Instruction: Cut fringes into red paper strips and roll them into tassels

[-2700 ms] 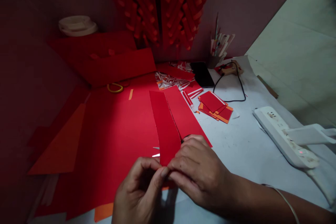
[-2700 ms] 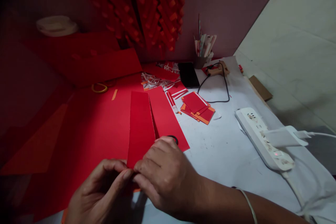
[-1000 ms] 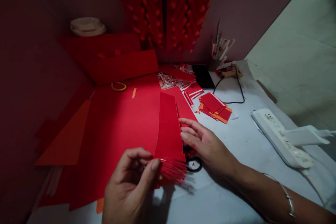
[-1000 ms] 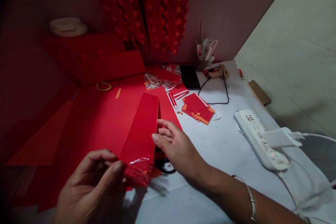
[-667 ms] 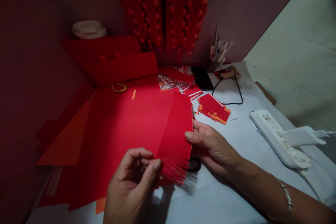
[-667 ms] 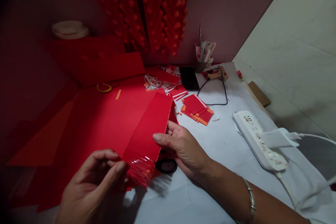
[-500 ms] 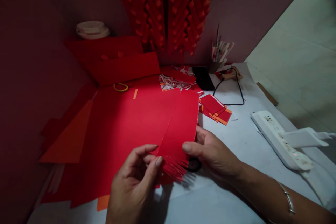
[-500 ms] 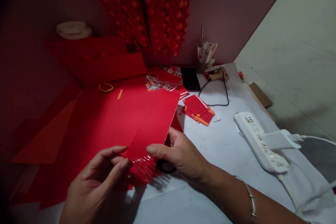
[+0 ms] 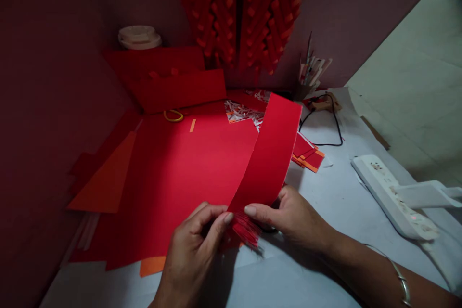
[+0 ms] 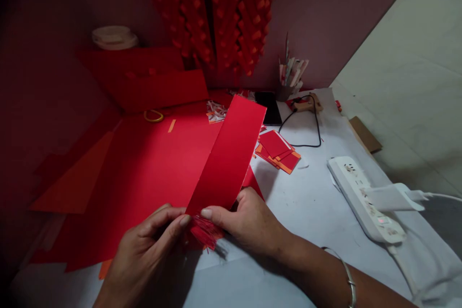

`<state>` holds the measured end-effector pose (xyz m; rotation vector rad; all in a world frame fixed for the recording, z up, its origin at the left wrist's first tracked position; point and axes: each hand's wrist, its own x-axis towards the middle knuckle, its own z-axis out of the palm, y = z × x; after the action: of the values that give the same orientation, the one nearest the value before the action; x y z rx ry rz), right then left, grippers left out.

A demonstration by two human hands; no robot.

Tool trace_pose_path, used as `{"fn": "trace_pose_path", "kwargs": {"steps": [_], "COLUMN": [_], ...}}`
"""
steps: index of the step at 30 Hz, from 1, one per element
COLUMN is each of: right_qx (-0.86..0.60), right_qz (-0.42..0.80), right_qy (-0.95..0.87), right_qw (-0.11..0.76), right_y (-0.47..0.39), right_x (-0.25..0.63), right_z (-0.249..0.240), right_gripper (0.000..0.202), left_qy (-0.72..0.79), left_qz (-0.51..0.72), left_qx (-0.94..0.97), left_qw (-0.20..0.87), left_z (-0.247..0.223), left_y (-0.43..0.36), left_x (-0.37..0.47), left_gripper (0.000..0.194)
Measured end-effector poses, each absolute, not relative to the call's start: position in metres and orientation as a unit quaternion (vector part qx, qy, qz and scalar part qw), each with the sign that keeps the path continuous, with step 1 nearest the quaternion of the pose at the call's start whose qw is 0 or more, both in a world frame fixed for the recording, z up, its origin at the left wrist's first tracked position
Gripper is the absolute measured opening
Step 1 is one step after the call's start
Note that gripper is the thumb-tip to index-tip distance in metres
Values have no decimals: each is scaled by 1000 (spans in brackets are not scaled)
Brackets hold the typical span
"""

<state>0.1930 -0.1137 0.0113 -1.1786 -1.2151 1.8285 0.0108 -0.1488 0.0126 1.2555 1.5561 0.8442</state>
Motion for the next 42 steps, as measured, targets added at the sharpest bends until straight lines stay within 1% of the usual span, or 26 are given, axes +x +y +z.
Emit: {"fn": "trace_pose_path", "kwargs": {"steps": [4, 9, 19, 22, 24, 27, 32, 35, 38, 42], "right_qx": [-469, -464, -438, -425, -429, -435, -442, -445, -448, -445], "right_qz": [681, 676, 687, 692, 675, 647, 640, 629, 637, 680], "right_qy": [-471, -479, -486, -487, -501, -527, -544, -553, -541, -497], "right_qw": [306, 313, 317, 321, 331, 339, 314, 318, 318, 304], "right_y": [-116, -118, -121, -121, -121, -121, -122, -121, -121, -120], "right_x": [193, 193, 191, 189, 186, 184, 182, 182, 183, 184], "right_z": [14, 16, 15, 17, 19, 21, 17, 14, 12, 9], "right_gripper": [11, 13, 17, 10, 18, 21, 15, 9, 7, 9], "left_qy": [641, 655, 616, 616, 615, 611, 575, 555, 552, 545], "left_qz": [332, 336, 354, 359, 357, 354, 364, 365, 371, 387], "left_qx": [506, 474, 337, 322, 329, 347, 337, 328, 320, 315], "left_qw": [472, 483, 617, 623, 621, 617, 651, 672, 674, 674], "left_z": [15, 20, 11, 9, 9, 8, 4, 5, 8, 11], "left_y": [-150, -152, -155, -155, -155, -155, -154, -154, -153, -155], "left_x": [12, 16, 16, 16, 16, 16, 15, 15, 15, 13], "left_gripper": [25, 24, 21, 21, 21, 20, 20, 20, 18, 17]}}
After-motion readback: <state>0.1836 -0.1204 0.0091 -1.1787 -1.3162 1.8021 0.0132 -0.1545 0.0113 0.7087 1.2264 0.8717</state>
